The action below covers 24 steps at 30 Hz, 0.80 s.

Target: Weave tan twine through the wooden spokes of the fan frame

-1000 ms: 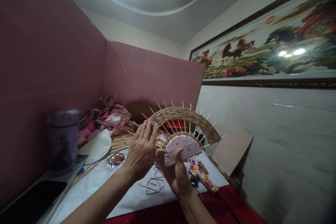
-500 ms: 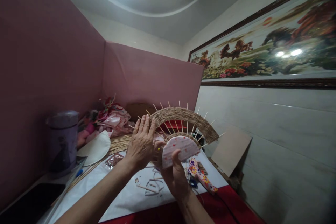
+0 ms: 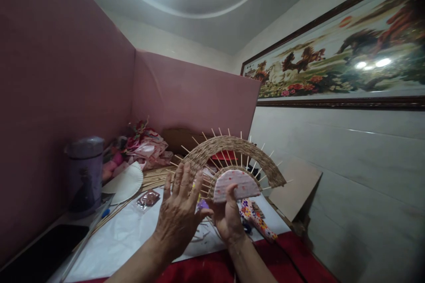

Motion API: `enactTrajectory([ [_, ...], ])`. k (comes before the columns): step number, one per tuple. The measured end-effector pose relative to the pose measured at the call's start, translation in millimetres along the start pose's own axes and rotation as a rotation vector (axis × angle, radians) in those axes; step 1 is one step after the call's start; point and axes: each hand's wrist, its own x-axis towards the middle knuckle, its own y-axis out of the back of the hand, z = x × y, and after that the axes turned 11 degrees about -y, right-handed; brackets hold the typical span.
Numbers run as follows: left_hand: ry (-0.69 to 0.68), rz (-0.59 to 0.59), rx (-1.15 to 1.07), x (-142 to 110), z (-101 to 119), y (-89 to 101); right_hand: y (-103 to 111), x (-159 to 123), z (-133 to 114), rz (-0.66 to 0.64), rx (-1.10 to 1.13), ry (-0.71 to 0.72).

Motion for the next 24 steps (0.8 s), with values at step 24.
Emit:
enactTrajectory([
  [24, 0.236, -0.012, 0.038, 17.9, -7.8, -2.1, -3.3, -1.4, 4.5, -0.091, 0.015, 0.017],
])
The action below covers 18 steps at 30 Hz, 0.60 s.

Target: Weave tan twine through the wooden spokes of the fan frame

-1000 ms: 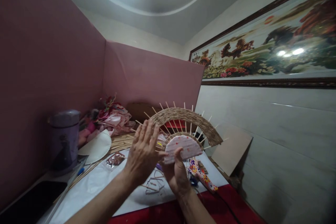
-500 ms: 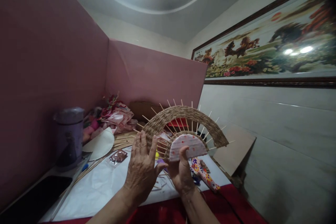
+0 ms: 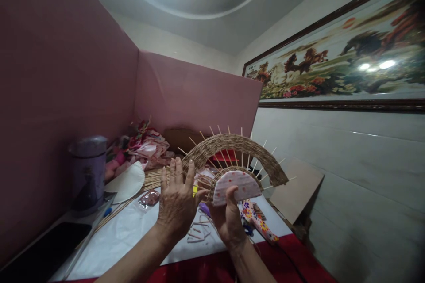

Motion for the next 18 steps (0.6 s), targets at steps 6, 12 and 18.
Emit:
enactTrajectory([
  [6, -0.002, -0.007, -0.007, -2.7, 8.0, -4.4, 1.3, 0.0, -0.4, -0.025, 0.046, 0.014],
  [12, 0.004, 0.001, -0.012, -6.4, 11.6, -5.7, -0.5, -1.3, -0.8, 0.006, 0.016, 0.02],
  [18, 0.029, 0.009, -0.018, -6.8, 11.6, -2.6, -1.1, -0.5, 0.8, 0.014, -0.036, 0.0],
])
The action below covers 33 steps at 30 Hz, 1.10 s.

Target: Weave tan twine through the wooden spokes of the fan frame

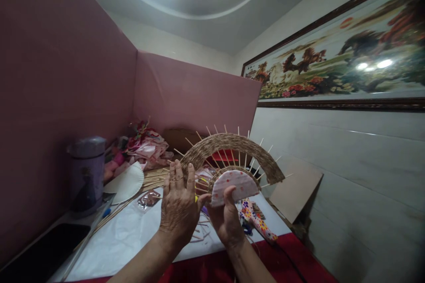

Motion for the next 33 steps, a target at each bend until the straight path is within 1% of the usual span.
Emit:
enactTrajectory([
  [3, 0.009, -0.001, 0.02, 4.1, -0.4, 1.5, 0.5, 1.0, 0.5, -0.014, -0.003, -0.005],
  [6, 0.022, -0.026, 0.029, 9.0, -0.7, 0.6, 0.2, 1.2, 0.3, -0.016, -0.001, 0.0],
  [10, 0.027, -0.047, 0.037, 12.2, 0.4, -1.8, -0.5, 0.1, -0.3, 0.012, -0.001, -0.039],
  [13, 0.011, -0.035, 0.037, 11.4, 2.0, -2.8, -0.7, -0.5, -1.1, 0.022, 0.007, -0.035],
  [17, 0.005, 0.004, 0.025, 9.0, 3.1, -4.5, -1.8, -0.6, -1.8, -0.008, 0.034, -0.027],
  [20, 0.006, 0.013, 0.019, 8.1, 2.7, -5.3, -2.2, -0.3, -1.6, 0.007, 0.023, -0.019],
  [25, 0.007, 0.001, 0.016, 8.5, 2.2, -1.4, 1.1, 1.4, -0.2, 0.002, -0.026, -0.048],
  [30, 0.005, -0.01, 0.03, 11.9, 2.7, 3.6, 5.0, 2.6, 1.1, 0.007, -0.007, -0.009],
  [33, 0.016, -0.02, 0.028, 14.4, 2.8, 3.9, 5.1, 2.3, 1.0, 0.021, 0.001, -0.012],
])
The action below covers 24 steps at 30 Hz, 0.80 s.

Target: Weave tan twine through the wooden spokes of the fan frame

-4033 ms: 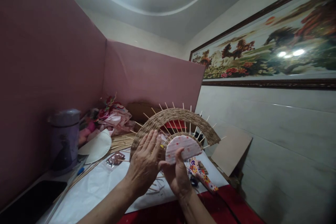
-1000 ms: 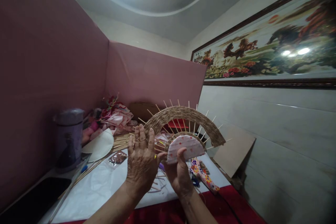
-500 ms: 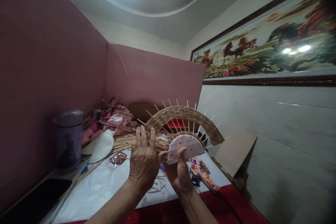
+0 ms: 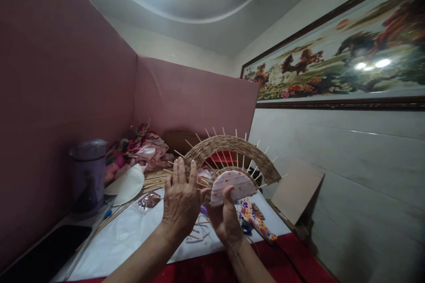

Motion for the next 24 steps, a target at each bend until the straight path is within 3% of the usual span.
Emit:
enactTrajectory([
  [15, -0.042, 0.018, -0.034, -2.5, 1.1, -1.5, -5.3, -1.4, -2.7, -0.042, 0.008, -0.026],
  [19, -0.031, 0.081, -0.112, 4.1, -18.1, 13.3, -2.5, -1.4, -3.0, -0.053, 0.031, -0.021],
  [24, 0.176, 0.3, -0.323, 13.2, -57.3, 23.4, -0.2, -2.4, -3.8, -0.054, 0.074, -0.025],
])
